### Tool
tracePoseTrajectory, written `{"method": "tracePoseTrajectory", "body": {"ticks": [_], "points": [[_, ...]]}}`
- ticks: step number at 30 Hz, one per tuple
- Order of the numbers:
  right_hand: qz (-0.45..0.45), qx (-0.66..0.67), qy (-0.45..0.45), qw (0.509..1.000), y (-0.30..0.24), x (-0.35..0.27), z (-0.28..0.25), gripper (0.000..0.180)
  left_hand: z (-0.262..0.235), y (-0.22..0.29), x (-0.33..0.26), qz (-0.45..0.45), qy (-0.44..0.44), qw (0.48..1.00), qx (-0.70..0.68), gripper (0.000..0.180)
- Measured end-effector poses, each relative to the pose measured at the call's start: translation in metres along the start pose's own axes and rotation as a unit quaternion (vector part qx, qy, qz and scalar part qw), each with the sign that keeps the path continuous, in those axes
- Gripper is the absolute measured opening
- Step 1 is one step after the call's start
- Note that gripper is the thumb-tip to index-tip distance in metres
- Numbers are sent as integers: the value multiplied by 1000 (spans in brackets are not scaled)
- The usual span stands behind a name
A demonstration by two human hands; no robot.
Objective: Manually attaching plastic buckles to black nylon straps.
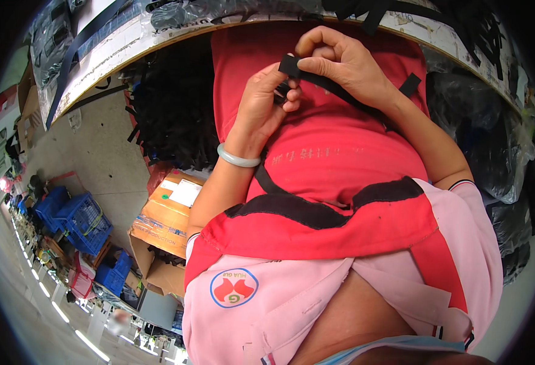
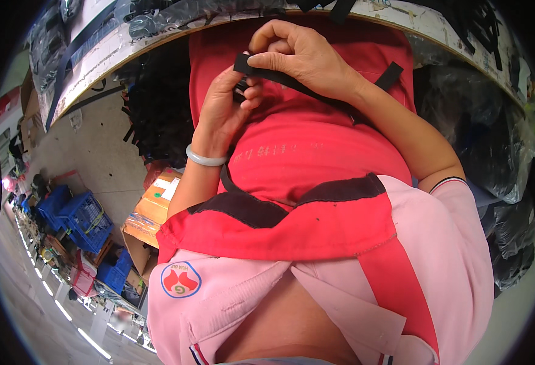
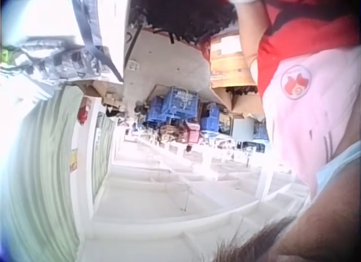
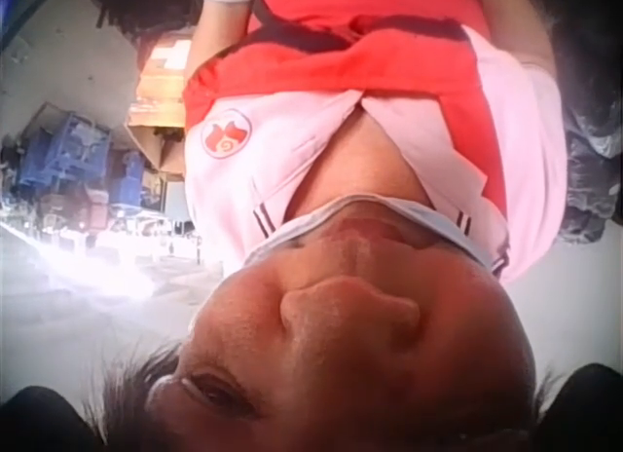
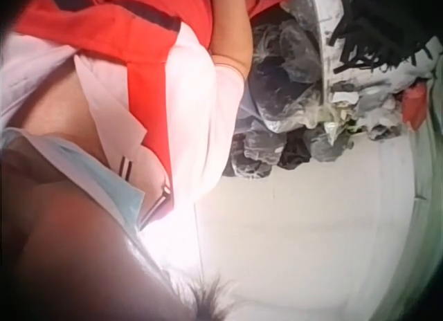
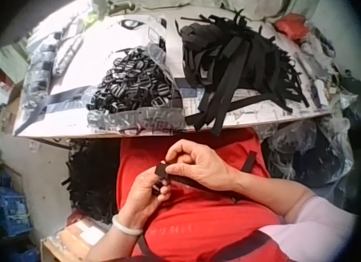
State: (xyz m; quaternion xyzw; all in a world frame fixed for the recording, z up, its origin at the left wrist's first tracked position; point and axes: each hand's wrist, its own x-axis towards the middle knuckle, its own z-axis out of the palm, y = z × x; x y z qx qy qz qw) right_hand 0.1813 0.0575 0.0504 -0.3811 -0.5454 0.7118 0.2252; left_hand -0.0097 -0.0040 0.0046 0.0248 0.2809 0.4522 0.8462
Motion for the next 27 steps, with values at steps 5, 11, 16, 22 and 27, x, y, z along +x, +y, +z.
{"method": "tracePoseTrajectory", "body": {"ticks": [5, 11, 16, 22, 27], "points": [[-70, -45, 26, 996, 17, 5, -4, 21, 15, -7, 2, 80, 64, 979, 177, 23], [-156, -118, 68, 978, 10, -8, -6, 17, 24, -7, 2, 108, 127, 974, 155, 26], [-29, -43, 101, 994, -28, -18, 0, 11, 30, -4, 4, 197, 135, 947, 213, 24], [74, -64, 75, 992, -19, -17, 0, 11, 31, -7, 4, 238, 137, 918, 288, 23], [71, -102, 69, 990, -21, -14, 0, 11, 31, -6, 3, 240, 144, 910, 305, 18]]}}
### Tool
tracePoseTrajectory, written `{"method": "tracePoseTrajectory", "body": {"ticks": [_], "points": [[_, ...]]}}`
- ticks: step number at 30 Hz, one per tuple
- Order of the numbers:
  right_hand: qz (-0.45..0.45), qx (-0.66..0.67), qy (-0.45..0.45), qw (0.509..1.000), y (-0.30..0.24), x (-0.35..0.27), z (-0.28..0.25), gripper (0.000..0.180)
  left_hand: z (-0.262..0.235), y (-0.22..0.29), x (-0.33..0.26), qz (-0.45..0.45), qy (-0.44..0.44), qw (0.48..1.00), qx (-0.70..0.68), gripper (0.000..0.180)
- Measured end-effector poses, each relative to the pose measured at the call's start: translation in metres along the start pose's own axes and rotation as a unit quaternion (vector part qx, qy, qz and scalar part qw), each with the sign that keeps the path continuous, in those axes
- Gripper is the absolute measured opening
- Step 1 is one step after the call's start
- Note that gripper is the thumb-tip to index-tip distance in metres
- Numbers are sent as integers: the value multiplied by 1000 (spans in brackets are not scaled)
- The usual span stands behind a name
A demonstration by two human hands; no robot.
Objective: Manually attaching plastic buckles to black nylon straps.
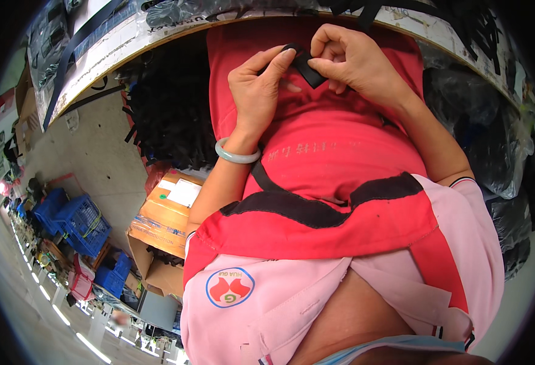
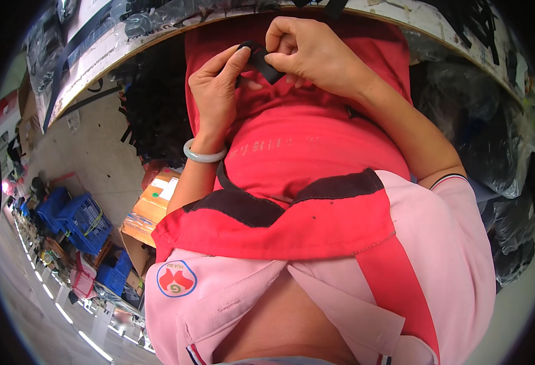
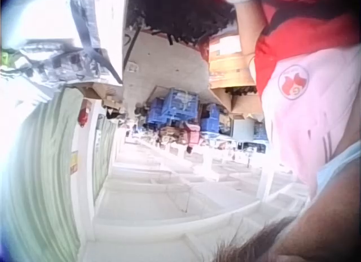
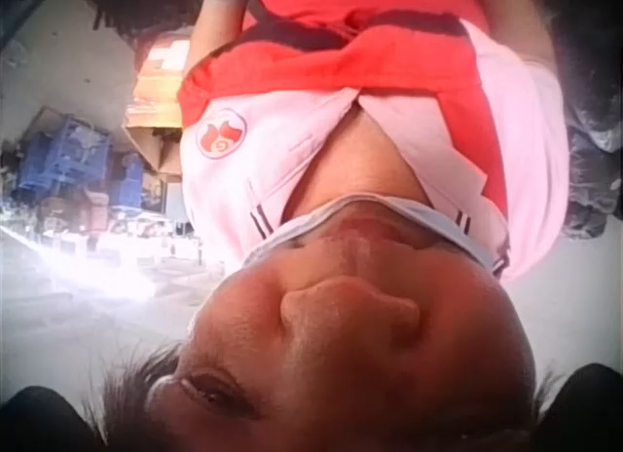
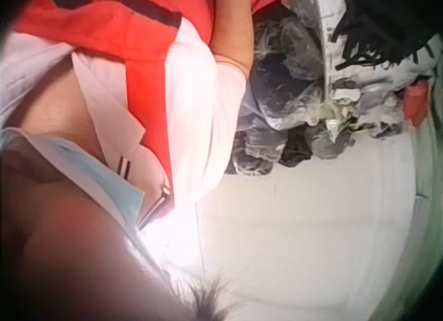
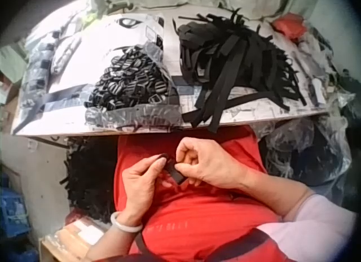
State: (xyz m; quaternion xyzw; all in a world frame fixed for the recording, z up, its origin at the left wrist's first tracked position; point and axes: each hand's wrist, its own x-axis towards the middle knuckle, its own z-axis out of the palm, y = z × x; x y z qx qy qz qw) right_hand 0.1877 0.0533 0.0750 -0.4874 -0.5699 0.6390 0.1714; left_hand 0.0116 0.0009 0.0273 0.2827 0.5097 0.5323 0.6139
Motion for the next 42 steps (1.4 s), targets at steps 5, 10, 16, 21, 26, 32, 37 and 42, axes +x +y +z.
{"method": "tracePoseTrajectory", "body": {"ticks": [5, 10, 16, 21, 26, 32, 37, 42], "points": [[-13, -23, -3, 1000, 1, 3, 0, 11, 1, -2, -1, 64, -24, 996, 57, 18], [-11, 64, 14, 998, 6, 5, 4, 13, -2, -4, 1, 56, -45, 997, 21, 20], [-52, 65, 1, 996, 2, 1, 3, 13, -11, -2, 3, 62, -88, 993, 55, 22], [-50, 55, -26, 997, 4, 4, -2, 12, -16, 4, 6, -56, -62, 996, -26, 24], [-42, 38, -23, 998, 14, 15, -3, 12, -13, -5, 5, -33, -82, 996, 7, 23], [111, 97, -76, 986, 25, 20, -14, 22, -14, -2, 2, -45, -73, 996, 14, 19], [2, 102, -23, 995, 37, 19, -17, 20, -22, 24, -16, -112, -118, 985, 54, 14], [-115, -47, 221, 967, 37, 1, -88, 17, -138, 70, -60, -52, -83, 994, 46, 17]]}}
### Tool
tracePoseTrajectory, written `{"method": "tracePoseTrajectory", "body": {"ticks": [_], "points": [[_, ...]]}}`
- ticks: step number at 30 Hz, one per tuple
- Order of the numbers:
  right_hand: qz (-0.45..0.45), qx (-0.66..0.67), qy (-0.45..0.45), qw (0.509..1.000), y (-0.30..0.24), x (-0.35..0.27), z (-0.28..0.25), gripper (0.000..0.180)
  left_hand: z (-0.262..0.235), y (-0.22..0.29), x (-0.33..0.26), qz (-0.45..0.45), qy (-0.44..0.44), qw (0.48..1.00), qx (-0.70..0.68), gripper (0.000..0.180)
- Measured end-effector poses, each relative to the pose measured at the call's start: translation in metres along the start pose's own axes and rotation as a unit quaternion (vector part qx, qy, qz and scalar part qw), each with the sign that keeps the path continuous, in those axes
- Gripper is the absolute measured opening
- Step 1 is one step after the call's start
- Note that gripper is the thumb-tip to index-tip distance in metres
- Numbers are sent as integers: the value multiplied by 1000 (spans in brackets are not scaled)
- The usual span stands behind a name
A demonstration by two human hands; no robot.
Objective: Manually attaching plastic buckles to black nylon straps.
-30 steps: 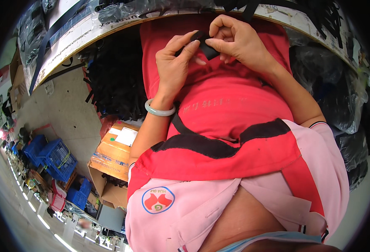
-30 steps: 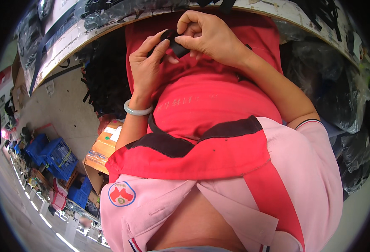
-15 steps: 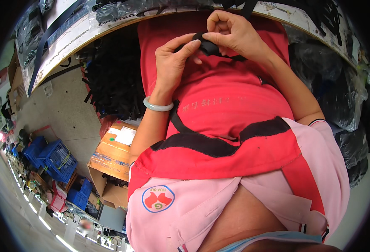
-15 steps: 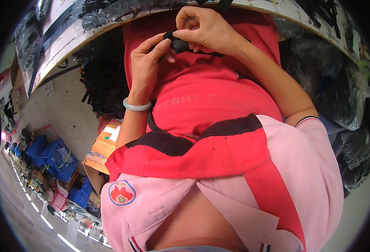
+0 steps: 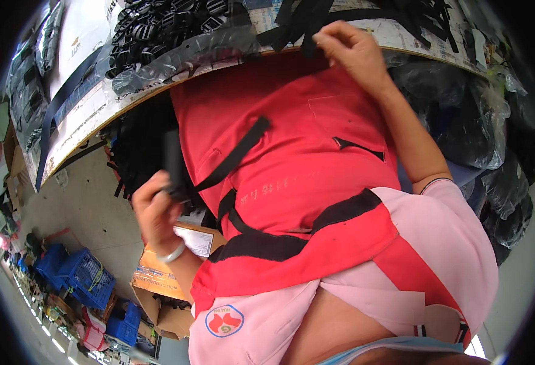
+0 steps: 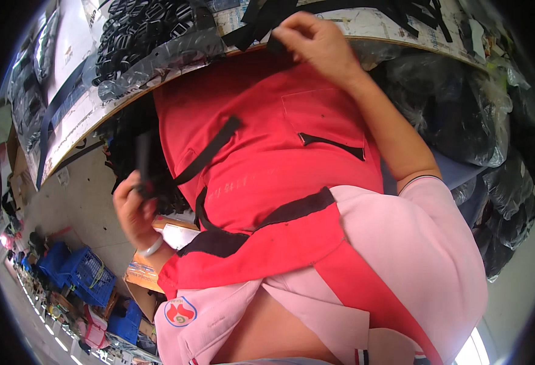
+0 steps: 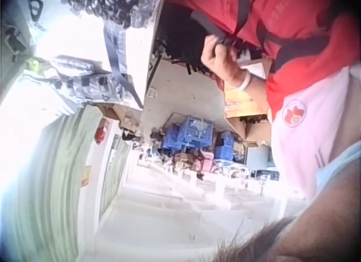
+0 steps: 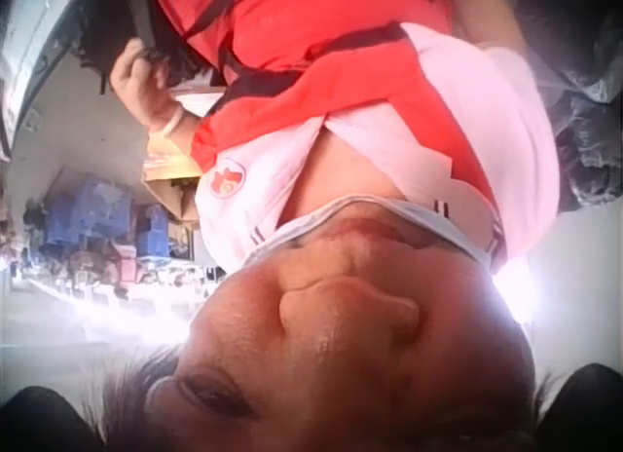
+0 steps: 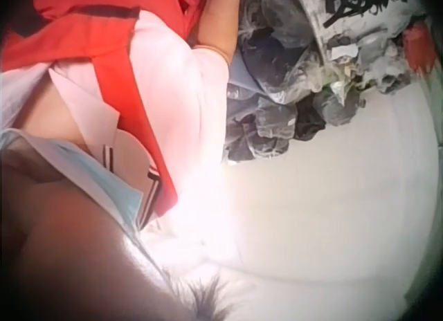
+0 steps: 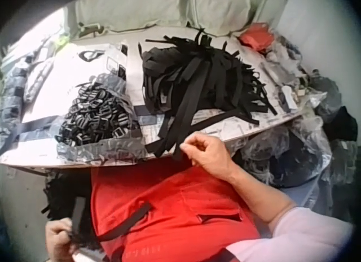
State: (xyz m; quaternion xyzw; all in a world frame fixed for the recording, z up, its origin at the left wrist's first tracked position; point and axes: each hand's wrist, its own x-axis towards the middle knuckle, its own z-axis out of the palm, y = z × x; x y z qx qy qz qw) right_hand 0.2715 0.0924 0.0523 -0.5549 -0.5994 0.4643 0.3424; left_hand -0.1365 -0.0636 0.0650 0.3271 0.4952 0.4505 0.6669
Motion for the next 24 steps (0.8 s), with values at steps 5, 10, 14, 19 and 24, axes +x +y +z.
{"method": "tracePoseTrajectory", "body": {"ticks": [5, 10, 14, 19, 24], "points": [[-196, -253, 23, 947, 16, 8, -18, 22, -57, -4, -20, 57, 372, 923, 81, 28], [-275, -300, 63, 911, 39, 10, -7, 25, -87, -61, 3, 31, 281, 938, -202, 47], [-402, -379, 137, 822, -18, 7, -18, 18, 21, -59, 48, -19, 70, 980, -184, 40], [-360, -60, 128, 922, -92, -30, 5, 17, 95, -46, 69, -3, 35, 991, -127, 36], [48, 58, -236, 969, -70, -39, 60, 15, 114, -51, 81, 15, -36, 987, -154, 33]]}}
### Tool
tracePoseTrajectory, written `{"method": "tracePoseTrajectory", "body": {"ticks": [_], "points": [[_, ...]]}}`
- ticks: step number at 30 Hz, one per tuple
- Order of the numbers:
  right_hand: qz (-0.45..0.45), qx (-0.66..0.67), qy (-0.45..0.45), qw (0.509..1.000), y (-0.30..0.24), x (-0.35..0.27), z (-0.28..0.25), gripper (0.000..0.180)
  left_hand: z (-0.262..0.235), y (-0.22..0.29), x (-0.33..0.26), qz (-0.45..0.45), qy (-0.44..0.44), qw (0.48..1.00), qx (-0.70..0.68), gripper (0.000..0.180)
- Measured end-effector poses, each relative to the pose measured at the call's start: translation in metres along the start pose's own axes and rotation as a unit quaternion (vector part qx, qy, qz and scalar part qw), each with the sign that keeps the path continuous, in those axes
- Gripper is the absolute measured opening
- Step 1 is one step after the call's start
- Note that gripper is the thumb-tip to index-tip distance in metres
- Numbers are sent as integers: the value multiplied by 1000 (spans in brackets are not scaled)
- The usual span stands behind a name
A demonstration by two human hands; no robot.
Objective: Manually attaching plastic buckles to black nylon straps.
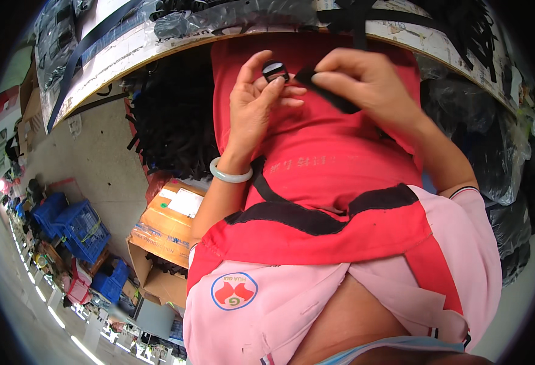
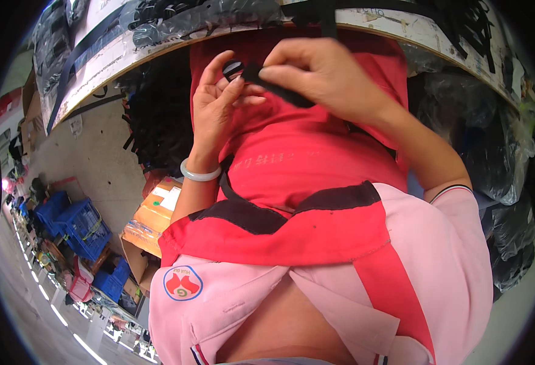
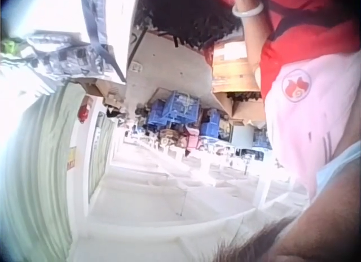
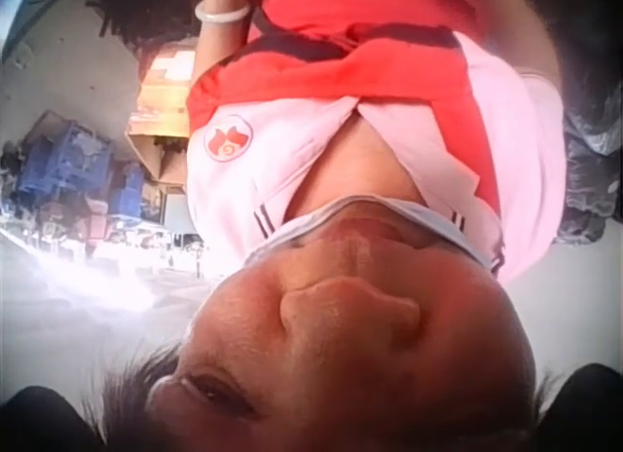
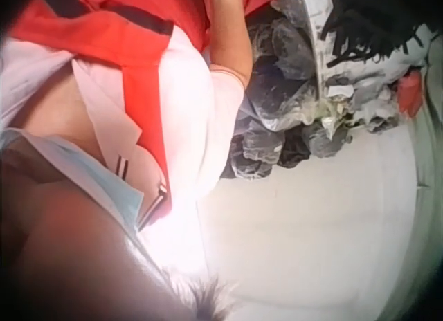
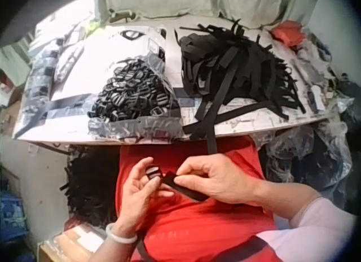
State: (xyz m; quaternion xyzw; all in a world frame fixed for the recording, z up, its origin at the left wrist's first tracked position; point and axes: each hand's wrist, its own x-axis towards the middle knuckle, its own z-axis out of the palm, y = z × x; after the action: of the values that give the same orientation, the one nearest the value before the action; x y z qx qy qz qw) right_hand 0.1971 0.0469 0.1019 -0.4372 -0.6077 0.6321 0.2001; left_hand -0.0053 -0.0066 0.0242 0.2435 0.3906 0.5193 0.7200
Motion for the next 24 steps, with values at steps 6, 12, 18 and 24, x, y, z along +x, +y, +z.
{"method": "tracePoseTrajectory", "body": {"ticks": [6, 12, 18, 24], "points": [[40, 87, -24, 995, 28, 22, 21, 19, -3, 1, -3, -12, 11, 998, 65, 12], [8, 18, -3, 1000, 31, 26, 10, 17, -6, -6, 8, 122, 110, 985, 56, 10], [11, 45, -22, 999, 28, 32, 17, 21, -2, -7, 7, 85, 66, 989, 103, 13], [51, 80, -16, 995, 38, 37, 18, 21, 3, -11, 3, 70, 67, 988, 123, 18]]}}
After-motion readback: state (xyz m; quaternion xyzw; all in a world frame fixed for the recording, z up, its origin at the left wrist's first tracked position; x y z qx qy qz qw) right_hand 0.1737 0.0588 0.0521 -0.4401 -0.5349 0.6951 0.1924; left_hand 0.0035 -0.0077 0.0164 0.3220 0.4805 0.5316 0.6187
